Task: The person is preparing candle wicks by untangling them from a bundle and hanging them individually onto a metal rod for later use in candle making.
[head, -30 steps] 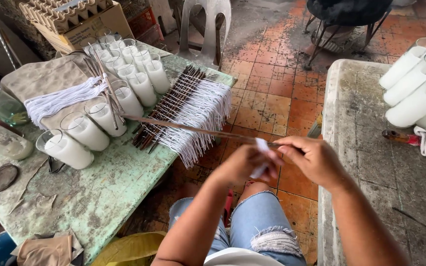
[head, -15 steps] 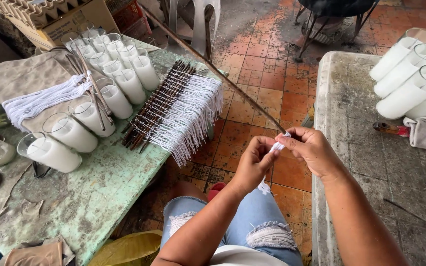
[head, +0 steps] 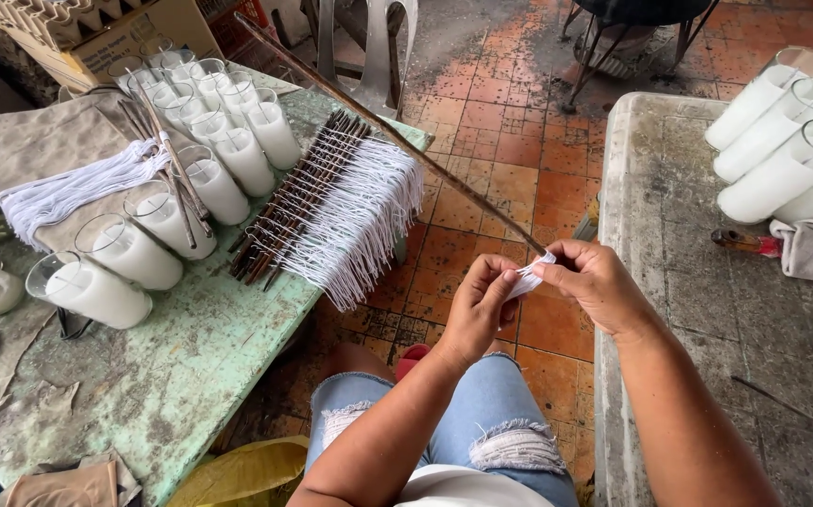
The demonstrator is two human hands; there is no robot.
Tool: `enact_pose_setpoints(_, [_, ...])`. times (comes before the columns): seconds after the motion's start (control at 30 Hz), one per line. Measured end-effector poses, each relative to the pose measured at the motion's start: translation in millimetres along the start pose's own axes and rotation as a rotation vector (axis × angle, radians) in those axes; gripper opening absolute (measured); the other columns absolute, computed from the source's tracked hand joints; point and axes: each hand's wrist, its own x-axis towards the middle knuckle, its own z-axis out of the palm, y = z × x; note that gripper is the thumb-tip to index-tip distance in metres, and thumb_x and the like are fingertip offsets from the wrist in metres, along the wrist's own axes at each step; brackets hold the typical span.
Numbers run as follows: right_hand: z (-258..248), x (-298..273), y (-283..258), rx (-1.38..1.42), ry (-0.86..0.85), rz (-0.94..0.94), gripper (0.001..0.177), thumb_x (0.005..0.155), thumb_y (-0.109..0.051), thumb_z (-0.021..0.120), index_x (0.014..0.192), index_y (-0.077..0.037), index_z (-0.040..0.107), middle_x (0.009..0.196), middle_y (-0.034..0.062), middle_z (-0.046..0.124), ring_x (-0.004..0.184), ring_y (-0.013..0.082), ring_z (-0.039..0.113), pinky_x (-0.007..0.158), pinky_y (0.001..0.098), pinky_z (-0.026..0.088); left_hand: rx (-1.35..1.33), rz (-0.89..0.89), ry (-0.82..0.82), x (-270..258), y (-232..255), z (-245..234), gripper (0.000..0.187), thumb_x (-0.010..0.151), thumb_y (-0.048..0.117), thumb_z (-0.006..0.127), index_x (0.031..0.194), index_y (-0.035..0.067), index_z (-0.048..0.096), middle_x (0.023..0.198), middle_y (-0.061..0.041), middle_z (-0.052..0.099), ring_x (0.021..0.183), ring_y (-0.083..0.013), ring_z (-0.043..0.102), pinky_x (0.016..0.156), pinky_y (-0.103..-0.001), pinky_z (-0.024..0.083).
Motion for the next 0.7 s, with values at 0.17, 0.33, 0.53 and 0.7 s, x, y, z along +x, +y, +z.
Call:
enact_pose_setpoints(0.17, [-4, 2, -3, -0.159, -0.037, -0.056, 0.006, 0.085, 0.002, 0.074, 0.090, 0.003, 0.075, 0.065, 0.0075, 0.060, 0.057, 0.0067, 0.043, 0.046, 0.0214, 0.035, 0.393, 0.225, 0.085, 15, 20, -5, 0.016, 0.109, 0.022, 0.055, 0.107, 0.008, 0.062, 0.081, -0.011, 0.066, 0.074, -0.0159, 0.057, 0.066, -0.029, 0.046])
enact_pose_setpoints(0.33, [-4, 1, -13, -0.269, -0.034, -0.057, 0.005, 0.085, -0.001, 0.076, 0.089, 0.001, 0.077, 0.064, 0.0057, 0.062, 0.060, 0.0086, 0.046, 0.052, 0.0232, 0.040, 0.319, 0.204, 0.203, 30, 46, -29, 0.013, 0.109, 0.017, 0.053, 0.105, 0.007, 0.059, 0.101, -0.014, 0.069, 0.099, -0.0238, 0.066, 0.097, -0.045, 0.051])
enact_pose_setpoints(0.53, [-6, 0, -32, -0.414, -0.025, -0.053, 0.007, 0.087, -0.005, 0.076, 0.088, 0.001, 0.079, 0.062, 0.0084, 0.067, 0.061, 0.0103, 0.049, 0.054, 0.0264, 0.043, 0.321, 0.302, 0.264, 26, 90, -48, 0.010, 0.108, 0.007, 0.051, 0.112, 0.002, 0.059, 0.072, -0.003, 0.055, 0.061, -0.0090, 0.055, 0.061, -0.026, 0.052])
enact_pose_setpoints(0.7, [-11, -2, -46, -0.577, -0.082, 0.242, 0.020, 0.093, -0.021, 0.070, 0.096, -0.006, 0.083, 0.090, 0.0040, 0.083, 0.085, 0.0167, 0.073, 0.086, 0.0286, 0.051, 0.948, 0.598, 0.454, 28, 108, -68, 0.006, 0.095, 0.016, 0.075, 0.097, 0.011, 0.073, 0.087, -0.002, 0.066, 0.075, -0.0170, 0.062, 0.062, -0.034, 0.049])
